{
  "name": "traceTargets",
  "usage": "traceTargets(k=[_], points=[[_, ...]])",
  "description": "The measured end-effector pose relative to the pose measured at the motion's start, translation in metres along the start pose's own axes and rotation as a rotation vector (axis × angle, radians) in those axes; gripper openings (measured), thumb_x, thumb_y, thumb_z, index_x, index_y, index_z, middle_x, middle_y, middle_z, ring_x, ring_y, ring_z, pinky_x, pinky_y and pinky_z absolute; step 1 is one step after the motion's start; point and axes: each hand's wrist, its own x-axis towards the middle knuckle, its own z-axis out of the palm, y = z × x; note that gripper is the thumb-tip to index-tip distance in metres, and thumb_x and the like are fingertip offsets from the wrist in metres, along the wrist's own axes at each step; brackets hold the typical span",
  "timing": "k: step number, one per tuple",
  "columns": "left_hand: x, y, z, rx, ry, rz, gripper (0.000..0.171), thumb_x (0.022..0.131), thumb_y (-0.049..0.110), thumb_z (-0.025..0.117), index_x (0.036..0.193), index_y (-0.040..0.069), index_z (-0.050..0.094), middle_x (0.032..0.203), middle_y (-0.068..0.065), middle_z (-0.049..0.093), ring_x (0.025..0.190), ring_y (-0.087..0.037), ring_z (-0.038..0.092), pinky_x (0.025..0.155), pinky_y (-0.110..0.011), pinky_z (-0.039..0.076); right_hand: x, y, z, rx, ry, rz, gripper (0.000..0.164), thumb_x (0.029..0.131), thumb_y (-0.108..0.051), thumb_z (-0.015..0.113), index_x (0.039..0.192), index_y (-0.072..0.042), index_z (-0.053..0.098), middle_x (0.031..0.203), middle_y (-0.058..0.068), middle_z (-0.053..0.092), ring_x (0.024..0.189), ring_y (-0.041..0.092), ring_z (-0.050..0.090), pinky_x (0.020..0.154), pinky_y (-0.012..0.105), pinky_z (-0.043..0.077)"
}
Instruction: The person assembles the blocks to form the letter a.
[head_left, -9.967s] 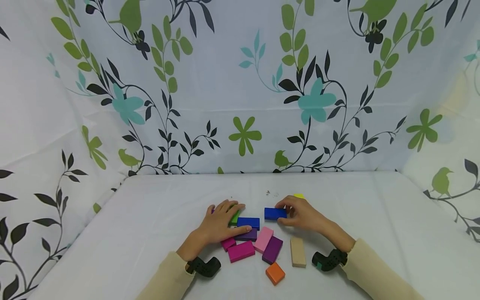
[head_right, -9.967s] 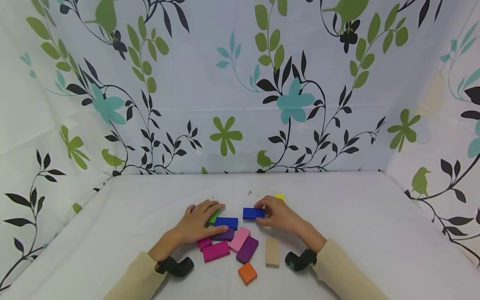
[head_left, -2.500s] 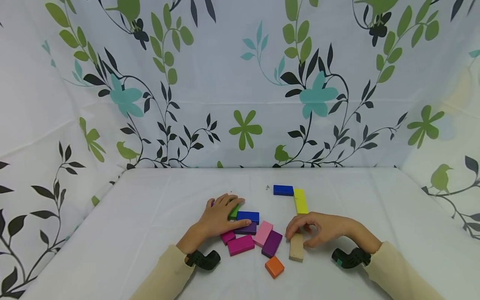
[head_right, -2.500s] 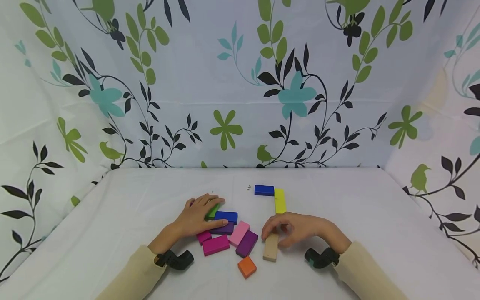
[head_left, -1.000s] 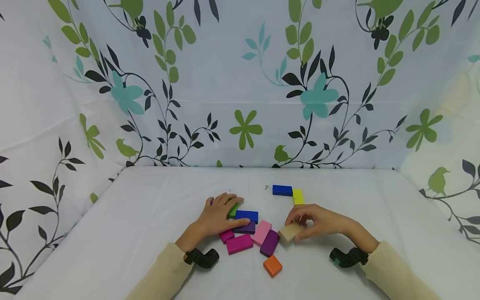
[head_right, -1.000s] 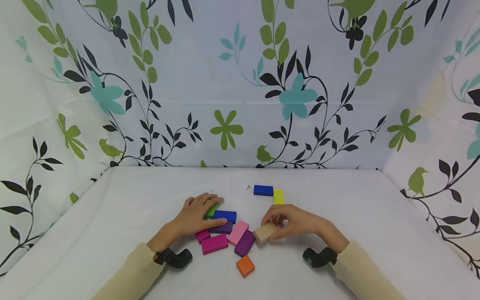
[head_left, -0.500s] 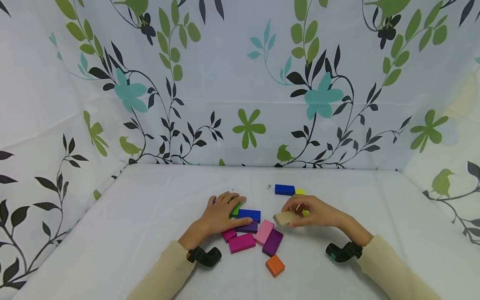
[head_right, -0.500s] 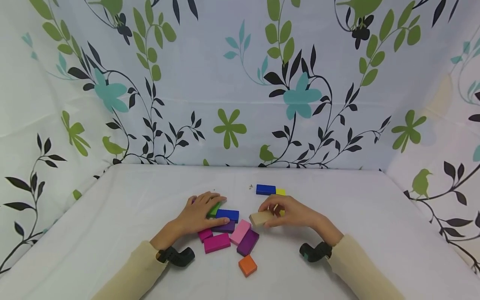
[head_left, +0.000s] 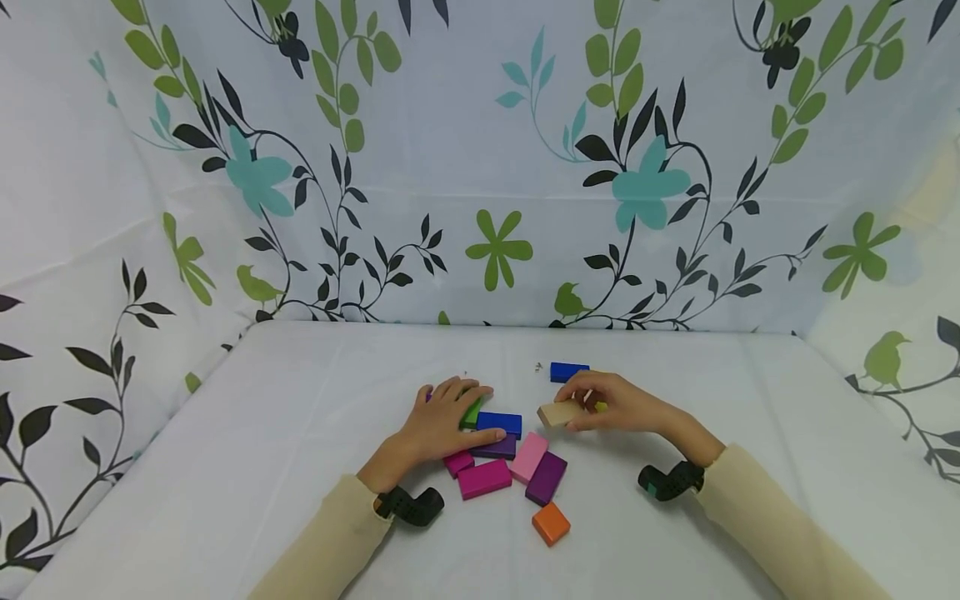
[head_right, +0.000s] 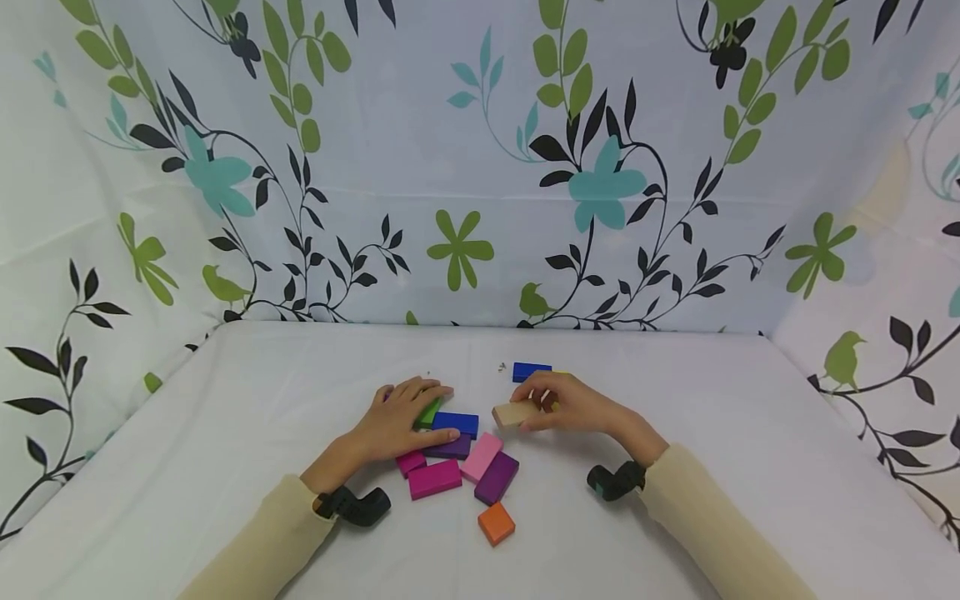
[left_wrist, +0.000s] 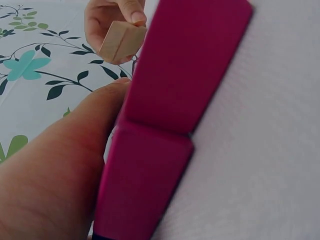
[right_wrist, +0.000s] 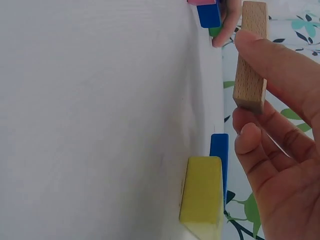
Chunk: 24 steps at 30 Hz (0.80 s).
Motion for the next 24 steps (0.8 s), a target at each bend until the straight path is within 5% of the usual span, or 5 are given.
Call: traceTargets(k=[24], points=[[0.0, 0.001, -0.001, 0.002, -0.006, 0.003, 0.072, 0.085, 0.067, 0.058, 0.144, 0.026, 0.047, 0.149, -0.006, 0.042, 0.141, -0.033, 0.031, 0.109, -0.065, 0.021, 0.031, 0.003, 0.008, -0.12, -0.01, 0.053, 0.033, 0.086, -0.015, 0.076, 0.113, -0.001, 0.063, 0.095, 0.003, 0.06, 0.083, 0.02, 0.052, 0.068, 0.026, 0.047]])
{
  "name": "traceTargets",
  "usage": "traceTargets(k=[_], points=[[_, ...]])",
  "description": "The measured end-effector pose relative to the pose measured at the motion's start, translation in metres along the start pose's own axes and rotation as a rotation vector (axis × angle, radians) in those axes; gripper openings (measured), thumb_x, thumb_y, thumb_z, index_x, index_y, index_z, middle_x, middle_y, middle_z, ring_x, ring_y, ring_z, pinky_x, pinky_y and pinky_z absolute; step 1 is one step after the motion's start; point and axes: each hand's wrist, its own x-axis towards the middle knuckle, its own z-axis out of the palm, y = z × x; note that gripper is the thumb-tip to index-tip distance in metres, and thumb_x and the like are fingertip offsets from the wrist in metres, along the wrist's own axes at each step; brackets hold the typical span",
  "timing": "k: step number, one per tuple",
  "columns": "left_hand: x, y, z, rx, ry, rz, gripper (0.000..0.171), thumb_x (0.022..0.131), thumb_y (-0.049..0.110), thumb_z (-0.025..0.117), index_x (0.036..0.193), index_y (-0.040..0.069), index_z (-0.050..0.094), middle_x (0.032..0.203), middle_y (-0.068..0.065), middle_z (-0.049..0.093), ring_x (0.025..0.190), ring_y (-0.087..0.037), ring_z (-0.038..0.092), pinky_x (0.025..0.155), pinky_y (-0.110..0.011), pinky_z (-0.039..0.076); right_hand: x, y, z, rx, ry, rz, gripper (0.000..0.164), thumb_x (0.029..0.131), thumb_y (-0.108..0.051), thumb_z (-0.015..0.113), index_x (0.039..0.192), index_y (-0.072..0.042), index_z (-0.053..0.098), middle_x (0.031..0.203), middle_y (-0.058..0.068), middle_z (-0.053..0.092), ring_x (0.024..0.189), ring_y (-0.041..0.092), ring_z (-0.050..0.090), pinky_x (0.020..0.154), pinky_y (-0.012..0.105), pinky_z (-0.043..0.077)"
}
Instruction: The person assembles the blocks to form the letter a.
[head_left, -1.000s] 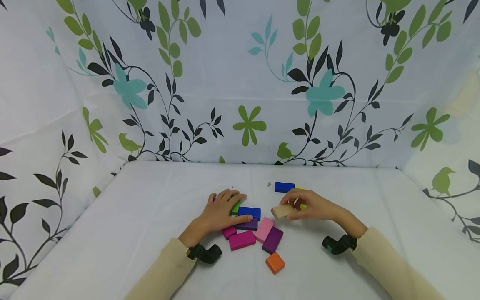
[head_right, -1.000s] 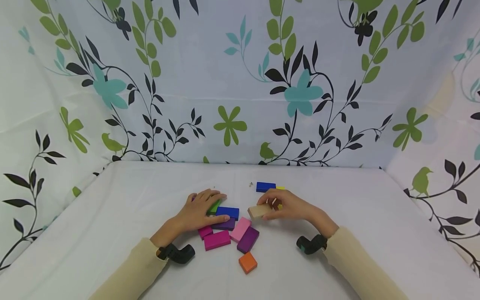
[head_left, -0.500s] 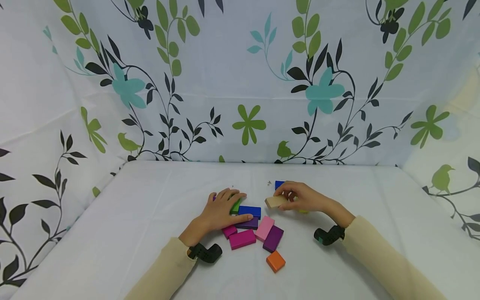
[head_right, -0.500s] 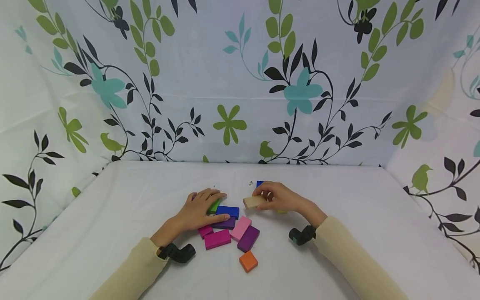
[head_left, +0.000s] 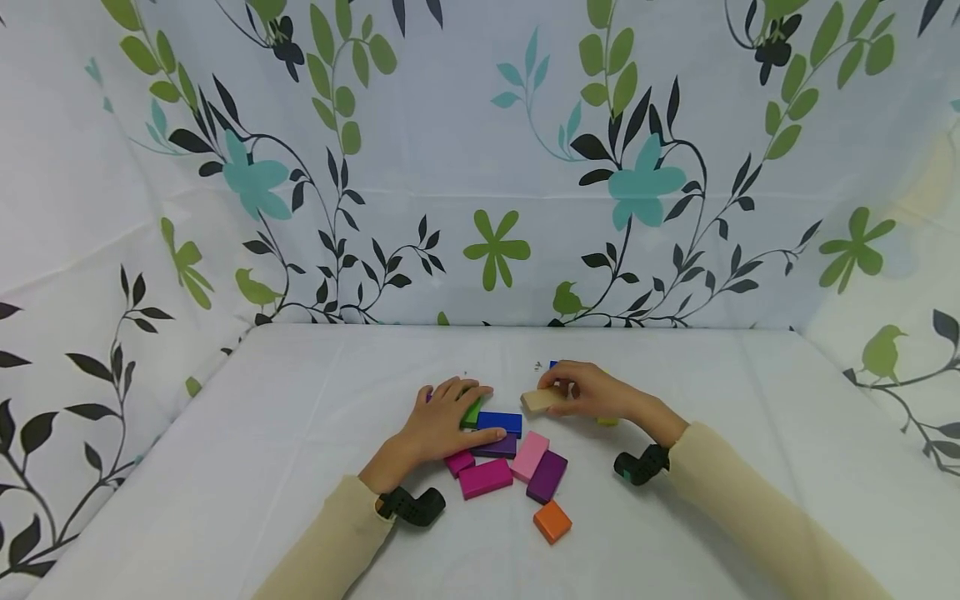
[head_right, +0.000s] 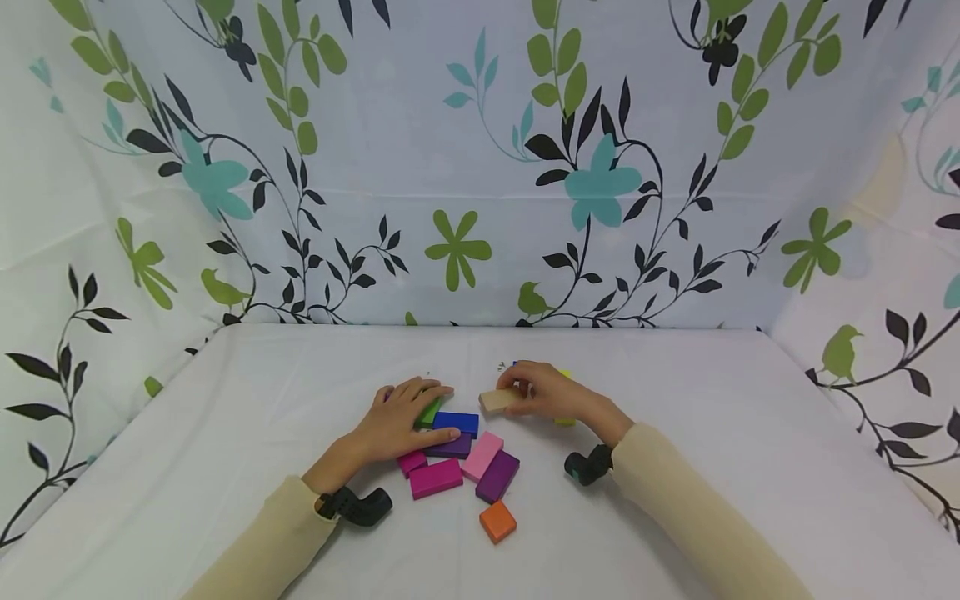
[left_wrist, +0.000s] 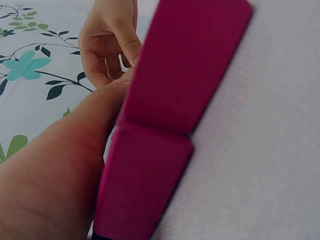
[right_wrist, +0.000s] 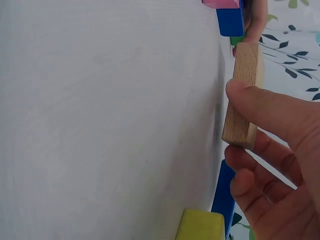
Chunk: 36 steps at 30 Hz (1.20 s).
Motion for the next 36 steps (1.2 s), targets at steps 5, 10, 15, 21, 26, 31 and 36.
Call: traceTargets(k=[5, 10, 15, 21, 26, 31, 36], points=[[0.0, 0.0, 0.0, -0.007, 0.006, 0.003, 0.072, 0.085, 0.066, 0.059, 0.144, 0.026, 0.048, 0.148, -0.006, 0.042, 0.141, -0.033, 0.031, 0.11, -0.065, 0.021, 0.004, 0.0, 0.001, -0.021, -0.016, 0.024, 0.033, 0.086, -0.015, 0.075, 0.114, -0.002, 0.063, 0.099, 0.004, 0.061, 0.082, 0.017, 0.052, 0.069, 0.025, 0.042], [0.0, 0.0, 0.0, -0.009, 0.006, 0.007, 0.072, 0.085, 0.066, 0.059, 0.144, 0.026, 0.048, 0.148, -0.006, 0.043, 0.141, -0.033, 0.031, 0.109, -0.065, 0.021, 0.007, 0.0, 0.002, -0.038, -0.028, 0.046, 0.033, 0.087, -0.013, 0.074, 0.115, -0.001, 0.064, 0.098, 0.005, 0.061, 0.078, 0.015, 0.049, 0.068, 0.022, 0.04], [0.0, -0.001, 0.001, -0.007, 0.001, 0.0, 0.072, 0.085, 0.066, 0.059, 0.144, 0.026, 0.048, 0.149, -0.006, 0.042, 0.142, -0.033, 0.03, 0.109, -0.065, 0.02, 0.01, -0.003, -0.001, -0.071, -0.044, 0.066, 0.033, 0.086, -0.013, 0.075, 0.115, -0.001, 0.067, 0.095, 0.006, 0.059, 0.074, 0.012, 0.045, 0.065, 0.022, 0.037], [0.0, -0.001, 0.0, -0.005, 0.002, -0.001, 0.071, 0.085, 0.066, 0.059, 0.144, 0.027, 0.048, 0.149, -0.006, 0.042, 0.142, -0.033, 0.03, 0.109, -0.065, 0.021, 0.014, -0.003, -0.003, -0.082, -0.053, 0.055, 0.032, 0.086, -0.008, 0.073, 0.117, 0.0, 0.067, 0.103, 0.009, 0.063, 0.073, 0.01, 0.047, 0.065, 0.021, 0.041], [0.001, 0.0, 0.001, -0.004, 0.001, 0.007, 0.071, 0.086, 0.066, 0.058, 0.143, 0.027, 0.048, 0.148, -0.006, 0.042, 0.141, -0.033, 0.031, 0.109, -0.065, 0.021, 0.015, -0.002, -0.002, -0.078, -0.019, 0.035, 0.03, 0.086, -0.006, 0.073, 0.115, 0.001, 0.068, 0.108, 0.013, 0.065, 0.075, 0.01, 0.049, 0.066, 0.021, 0.044], [0.001, -0.001, 0.001, -0.001, 0.0, 0.009, 0.071, 0.085, 0.067, 0.058, 0.143, 0.026, 0.048, 0.148, -0.005, 0.043, 0.141, -0.033, 0.031, 0.109, -0.065, 0.022, 0.017, -0.001, -0.001, -0.081, 0.007, 0.032, 0.03, 0.085, -0.005, 0.074, 0.114, 0.002, 0.069, 0.109, 0.015, 0.065, 0.075, 0.011, 0.05, 0.067, 0.022, 0.044], [0.001, -0.001, 0.001, 0.004, -0.002, 0.006, 0.072, 0.085, 0.067, 0.057, 0.144, 0.026, 0.048, 0.148, -0.005, 0.043, 0.141, -0.034, 0.031, 0.109, -0.065, 0.021, 0.019, 0.001, 0.0, -0.077, 0.025, 0.038, 0.03, 0.086, -0.004, 0.073, 0.114, 0.002, 0.068, 0.112, 0.017, 0.065, 0.075, 0.013, 0.051, 0.068, 0.023, 0.045]])
